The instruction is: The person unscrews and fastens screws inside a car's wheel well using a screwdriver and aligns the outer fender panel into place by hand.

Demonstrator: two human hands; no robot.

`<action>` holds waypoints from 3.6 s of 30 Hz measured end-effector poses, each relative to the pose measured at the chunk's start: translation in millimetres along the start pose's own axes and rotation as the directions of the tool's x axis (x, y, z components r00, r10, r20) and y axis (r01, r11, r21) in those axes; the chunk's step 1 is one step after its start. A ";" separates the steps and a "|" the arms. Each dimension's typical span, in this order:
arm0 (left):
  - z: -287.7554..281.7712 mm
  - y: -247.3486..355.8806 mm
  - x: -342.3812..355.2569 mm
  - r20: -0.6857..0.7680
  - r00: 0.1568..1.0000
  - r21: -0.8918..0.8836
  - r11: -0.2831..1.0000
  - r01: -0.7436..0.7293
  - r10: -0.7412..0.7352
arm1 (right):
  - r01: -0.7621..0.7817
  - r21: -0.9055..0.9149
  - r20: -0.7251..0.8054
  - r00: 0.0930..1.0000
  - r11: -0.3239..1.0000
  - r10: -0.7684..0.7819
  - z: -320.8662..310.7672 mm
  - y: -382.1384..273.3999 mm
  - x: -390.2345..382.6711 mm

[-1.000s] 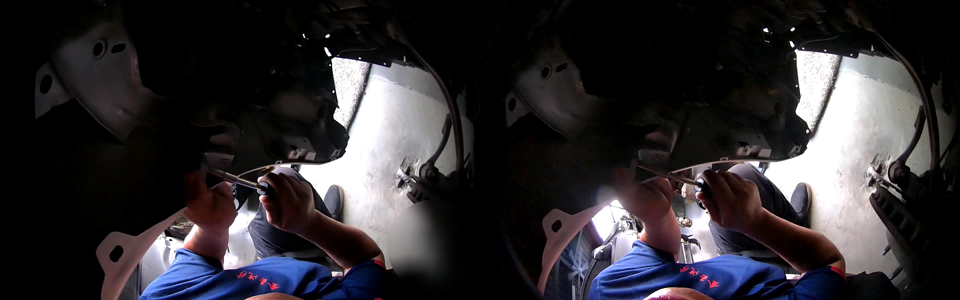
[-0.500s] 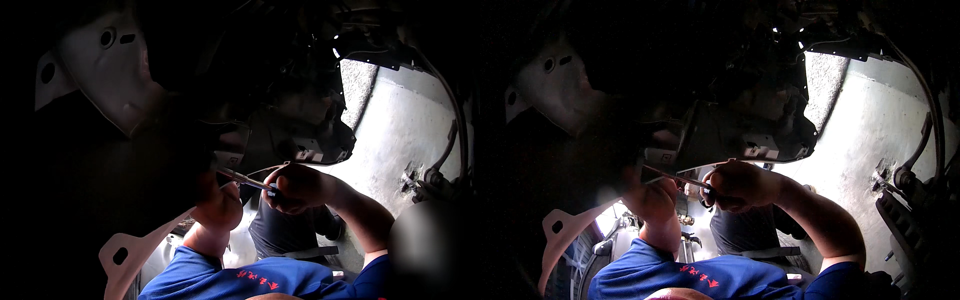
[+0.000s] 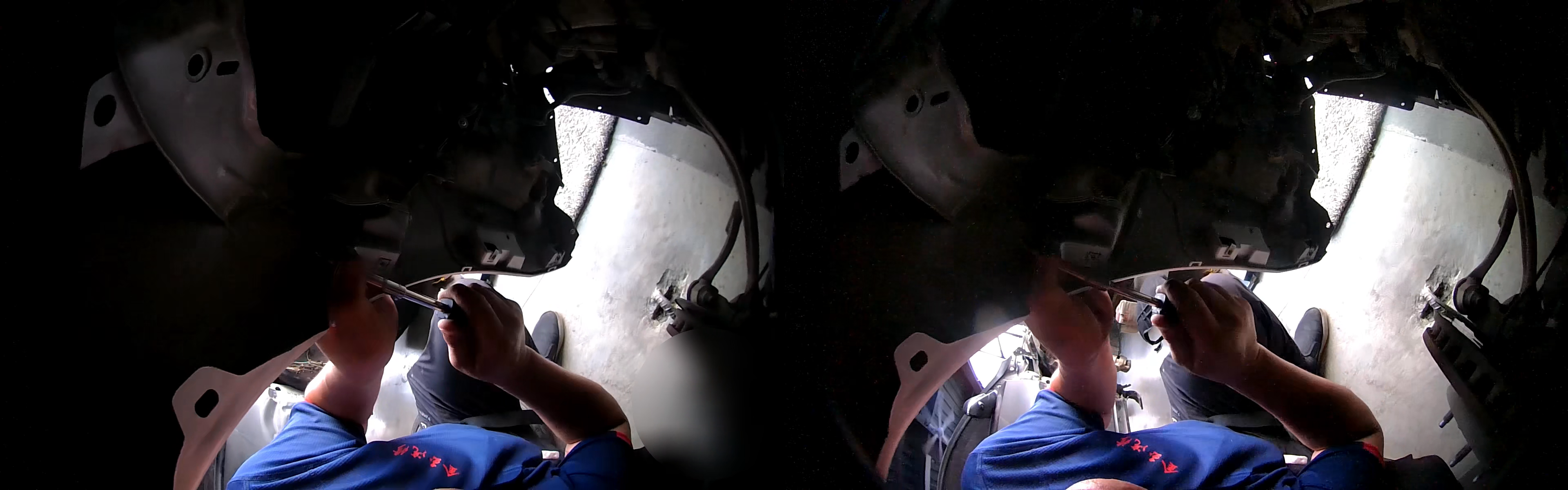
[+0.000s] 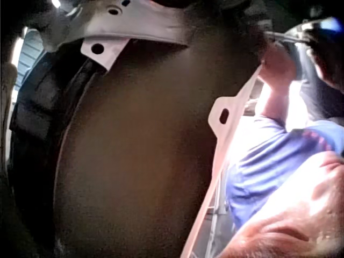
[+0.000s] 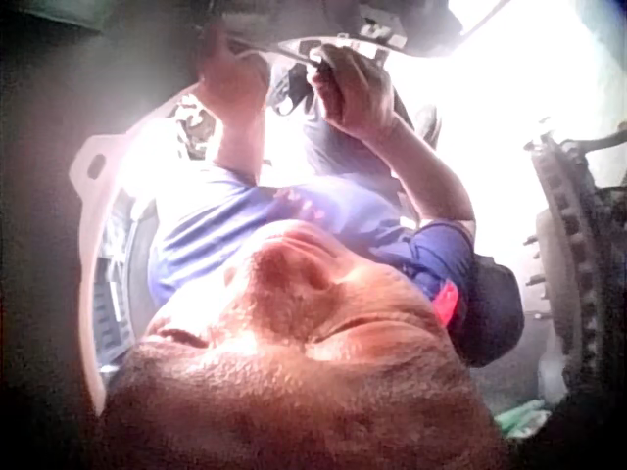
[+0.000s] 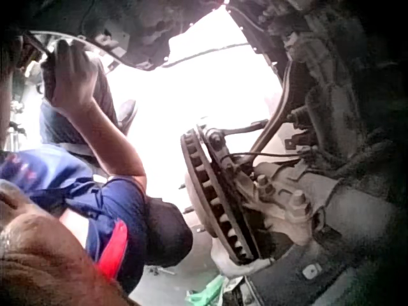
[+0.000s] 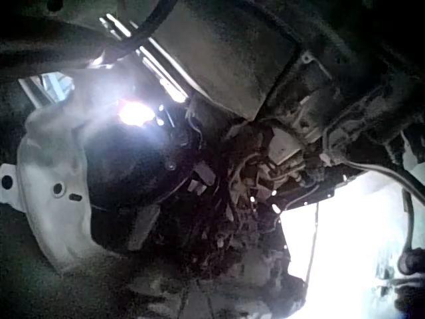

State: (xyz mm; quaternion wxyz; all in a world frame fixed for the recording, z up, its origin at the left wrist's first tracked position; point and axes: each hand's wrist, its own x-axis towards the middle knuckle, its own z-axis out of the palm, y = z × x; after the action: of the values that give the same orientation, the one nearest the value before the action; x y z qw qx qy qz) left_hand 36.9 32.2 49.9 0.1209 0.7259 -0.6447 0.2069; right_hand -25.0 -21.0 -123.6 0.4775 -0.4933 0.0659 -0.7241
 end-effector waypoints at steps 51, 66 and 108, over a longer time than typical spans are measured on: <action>4.9 7.2 30.5 -0.193 0.950 -0.161 0.947 -0.279 0.248 | -0.358 0.339 0.265 0.924 0.870 0.276 -22.3 1.9 12.8; 2.0 12.8 16.5 -0.161 0.824 0.773 0.588 -0.237 0.543 | -0.310 0.029 0.115 0.945 0.950 0.305 -1.7 -32.2 21.6; 16.4 -5.0 34.6 -0.165 0.628 0.527 0.606 -0.595 0.760 | -0.549 0.426 0.621 0.756 0.719 0.209 -27.6 3.2 37.5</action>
State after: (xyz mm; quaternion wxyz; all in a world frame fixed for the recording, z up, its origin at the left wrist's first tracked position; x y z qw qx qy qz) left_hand 47.1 -5.0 51.6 -0.0091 0.3732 -0.7776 0.5060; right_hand -46.6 -61.4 -114.9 0.7474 -0.4759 -0.1908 -0.4226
